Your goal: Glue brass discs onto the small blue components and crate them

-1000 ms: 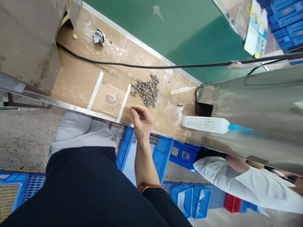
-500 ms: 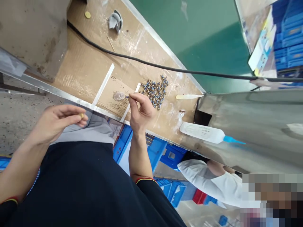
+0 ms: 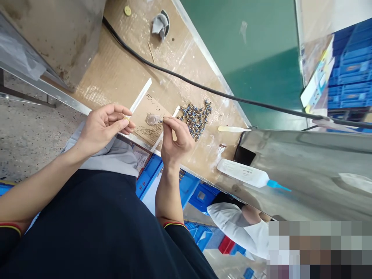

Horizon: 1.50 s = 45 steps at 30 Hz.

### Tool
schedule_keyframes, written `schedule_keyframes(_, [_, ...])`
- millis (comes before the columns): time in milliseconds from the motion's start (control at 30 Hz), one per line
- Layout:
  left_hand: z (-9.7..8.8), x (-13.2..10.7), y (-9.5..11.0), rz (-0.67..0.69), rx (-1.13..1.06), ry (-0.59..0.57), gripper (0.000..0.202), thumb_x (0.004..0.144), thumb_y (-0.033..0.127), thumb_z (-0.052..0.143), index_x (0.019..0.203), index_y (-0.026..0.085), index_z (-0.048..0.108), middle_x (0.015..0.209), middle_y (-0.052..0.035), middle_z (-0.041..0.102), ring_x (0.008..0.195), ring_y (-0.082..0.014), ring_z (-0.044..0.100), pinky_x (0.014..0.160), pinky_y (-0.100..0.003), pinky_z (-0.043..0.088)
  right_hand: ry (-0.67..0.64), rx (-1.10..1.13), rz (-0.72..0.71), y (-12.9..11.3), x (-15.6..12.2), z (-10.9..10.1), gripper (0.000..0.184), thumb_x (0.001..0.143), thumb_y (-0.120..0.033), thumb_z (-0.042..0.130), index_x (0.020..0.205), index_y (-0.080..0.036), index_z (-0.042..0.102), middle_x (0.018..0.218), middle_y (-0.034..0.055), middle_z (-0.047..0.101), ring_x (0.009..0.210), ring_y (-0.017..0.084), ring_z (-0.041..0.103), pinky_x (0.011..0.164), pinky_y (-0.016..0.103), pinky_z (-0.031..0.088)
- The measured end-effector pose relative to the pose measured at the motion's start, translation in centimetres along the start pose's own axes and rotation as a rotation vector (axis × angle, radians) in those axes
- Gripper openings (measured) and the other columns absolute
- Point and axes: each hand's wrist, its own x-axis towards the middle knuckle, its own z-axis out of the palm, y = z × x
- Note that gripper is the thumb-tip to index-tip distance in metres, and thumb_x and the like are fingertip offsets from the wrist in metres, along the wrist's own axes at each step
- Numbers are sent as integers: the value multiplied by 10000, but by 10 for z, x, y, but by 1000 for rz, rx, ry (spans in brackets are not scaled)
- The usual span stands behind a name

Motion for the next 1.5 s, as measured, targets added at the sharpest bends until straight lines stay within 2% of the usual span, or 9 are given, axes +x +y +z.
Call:
schedule_keyframes(200, [-1, 3, -9, 15, -6, 21, 233, 999, 354, 899, 1159, 184, 896, 998, -75, 892, 897, -225, 873, 902, -391, 763, -40, -81, 3, -2, 1, -1, 191, 1185, -291, 683, 1141, -304, 869, 1122, 32, 883, 1099, 246, 856, 1033, 472, 702])
schedule_keyframes(333, [-2, 4, -7, -7, -22, 21, 257, 979, 313, 900, 1194, 174, 894, 1033, -81, 898, 897, -224, 873, 930, -409, 768, -23, -77, -49, -2, 1, -2, 182, 1178, -252, 694, 1163, -313, 864, 1130, 23, 887, 1088, 235, 853, 1013, 450, 691])
schedule_keyframes(533, [-1, 4, -6, -17, -22, 19, 296, 960, 269, 892, 1236, 164, 883, 1079, -82, 901, 930, -223, 877, 973, -419, 767, -70, -121, 8, -4, 2, -2, 211, 1201, -317, 656, 1143, -308, 859, 1138, 39, 881, 1109, 254, 849, 1039, 482, 687])
schedule_keyframes(667, [-1, 4, -6, -13, -36, 12, 284, 968, 246, 883, 1238, 156, 880, 1082, -85, 901, 924, -216, 875, 973, -411, 764, -42, -108, -41, -5, 2, -2, 186, 1187, -266, 677, 1159, -310, 855, 1132, 25, 884, 1091, 238, 849, 1012, 453, 686])
schedule_keyframes(867, [-2, 2, -6, -28, -30, 14, 297, 980, 286, 899, 1251, 166, 876, 1087, -96, 897, 974, -239, 877, 991, -434, 760, -73, -155, -17, -5, 1, -1, 214, 1202, -301, 643, 1160, -309, 853, 1144, 40, 875, 1105, 248, 840, 1035, 471, 678])
schedule_keyframes(1067, [-3, 3, -9, -28, -36, 10, 310, 983, 313, 918, 1255, 170, 879, 1083, -104, 894, 985, -252, 882, 1003, -451, 756, -72, -204, -74, -6, 3, -1, 230, 1207, -279, 624, 1153, -307, 846, 1126, 39, 876, 1067, 239, 836, 1002, 453, 676])
schedule_keyframes(1200, [-4, 3, -10, -19, -46, 3, 299, 988, 296, 904, 1256, 168, 881, 1079, -97, 898, 967, -239, 880, 987, -433, 761, -49, -148, -96, -6, 3, -1, 214, 1200, -250, 645, 1175, -312, 848, 1130, 33, 876, 1069, 235, 836, 1009, 446, 665])
schedule_keyframes(1333, [-4, 3, -10, -14, -58, -1, 285, 988, 278, 898, 1252, 172, 883, 1075, -90, 900, 969, -229, 881, 964, -405, 763, -2, -80, -24, -5, 3, -4, 150, 1171, -271, 709, 1167, -310, 854, 1140, 31, 874, 1104, 250, 844, 1029, 466, 677])
schedule_keyframes(1500, [-4, 3, -10, -24, -50, -3, 291, 983, 301, 912, 1241, 172, 882, 1084, -98, 902, 968, -239, 882, 971, -423, 765, -32, 3, 92, -3, 3, -7, 131, 1158, -301, 720, 1140, -294, 849, 1115, 30, 871, 1102, 251, 850, 1030, 467, 695])
